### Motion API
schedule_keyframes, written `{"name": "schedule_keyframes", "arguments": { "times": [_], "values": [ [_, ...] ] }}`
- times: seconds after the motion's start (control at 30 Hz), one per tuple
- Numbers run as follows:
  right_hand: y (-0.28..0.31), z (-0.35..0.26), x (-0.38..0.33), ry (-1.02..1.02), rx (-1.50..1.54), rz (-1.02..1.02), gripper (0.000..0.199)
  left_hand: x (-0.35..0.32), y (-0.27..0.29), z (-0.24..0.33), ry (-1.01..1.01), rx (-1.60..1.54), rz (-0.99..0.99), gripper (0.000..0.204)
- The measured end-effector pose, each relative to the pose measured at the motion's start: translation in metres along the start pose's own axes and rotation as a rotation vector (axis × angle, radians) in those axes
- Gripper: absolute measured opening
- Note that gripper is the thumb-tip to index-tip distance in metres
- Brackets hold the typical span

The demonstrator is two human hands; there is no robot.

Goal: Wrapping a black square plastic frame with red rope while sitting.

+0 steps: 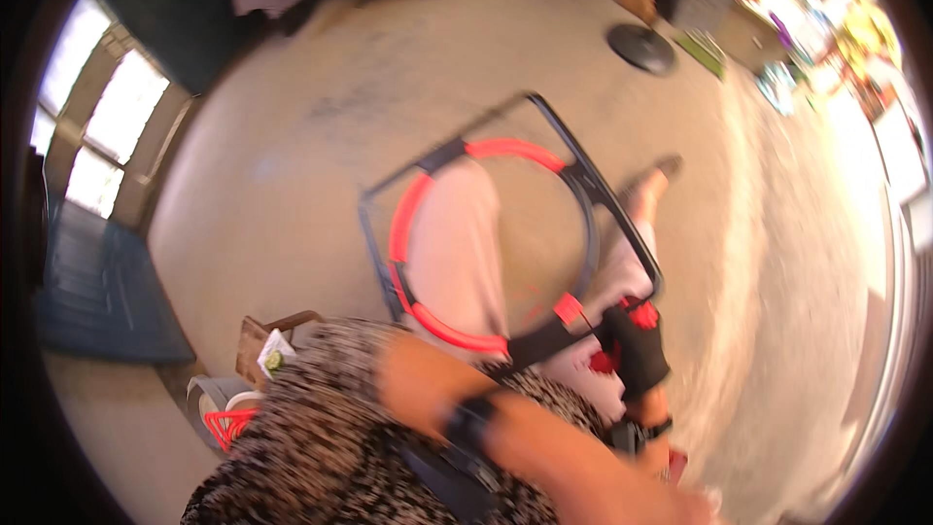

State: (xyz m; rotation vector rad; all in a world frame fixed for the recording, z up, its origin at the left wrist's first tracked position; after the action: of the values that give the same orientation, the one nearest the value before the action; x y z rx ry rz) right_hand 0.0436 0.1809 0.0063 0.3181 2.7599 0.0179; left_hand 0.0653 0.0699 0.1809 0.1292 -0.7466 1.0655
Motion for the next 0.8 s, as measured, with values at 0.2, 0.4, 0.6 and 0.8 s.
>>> {"name": "schedule_keyframes", "arguments": {
  "times": [0.2,0.4,0.6,0.8],
  "values": [
    [-0.008,-0.013,0.004,-0.022,0.028,0.042,0.02,-0.181,0.062,0.025,0.342,0.248,1.215,0.01],
    [-0.016,-0.028,-0.005,-0.037,-0.023,-0.075,0.021,-0.201,0.061,-0.033,0.321,0.04,1.484,0.019],
    [-0.018,-0.022,-0.009,-0.06,-0.005,-0.123,0.02,-0.204,0.065,-0.043,0.253,-0.286,1.474,0.018],
    [-0.012,-0.017,-0.015,-0.118,0.02,-0.195,0.017,-0.204,0.072,-0.045,0.343,-0.313,1.392,0.014]
  ]
}}
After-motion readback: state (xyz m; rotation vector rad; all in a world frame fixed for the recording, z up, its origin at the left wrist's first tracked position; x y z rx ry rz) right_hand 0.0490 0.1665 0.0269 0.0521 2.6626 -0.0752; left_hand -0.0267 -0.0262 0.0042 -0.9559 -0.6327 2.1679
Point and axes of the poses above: each hand's wrist, its own x-axis towards the middle knuckle, its own y-axis out of the back of the hand, z = x × y, the point moved 1 cm from there along x, towards the middle knuckle, and after that the axes turned 6 degrees about -x, right-handed, at the moved point
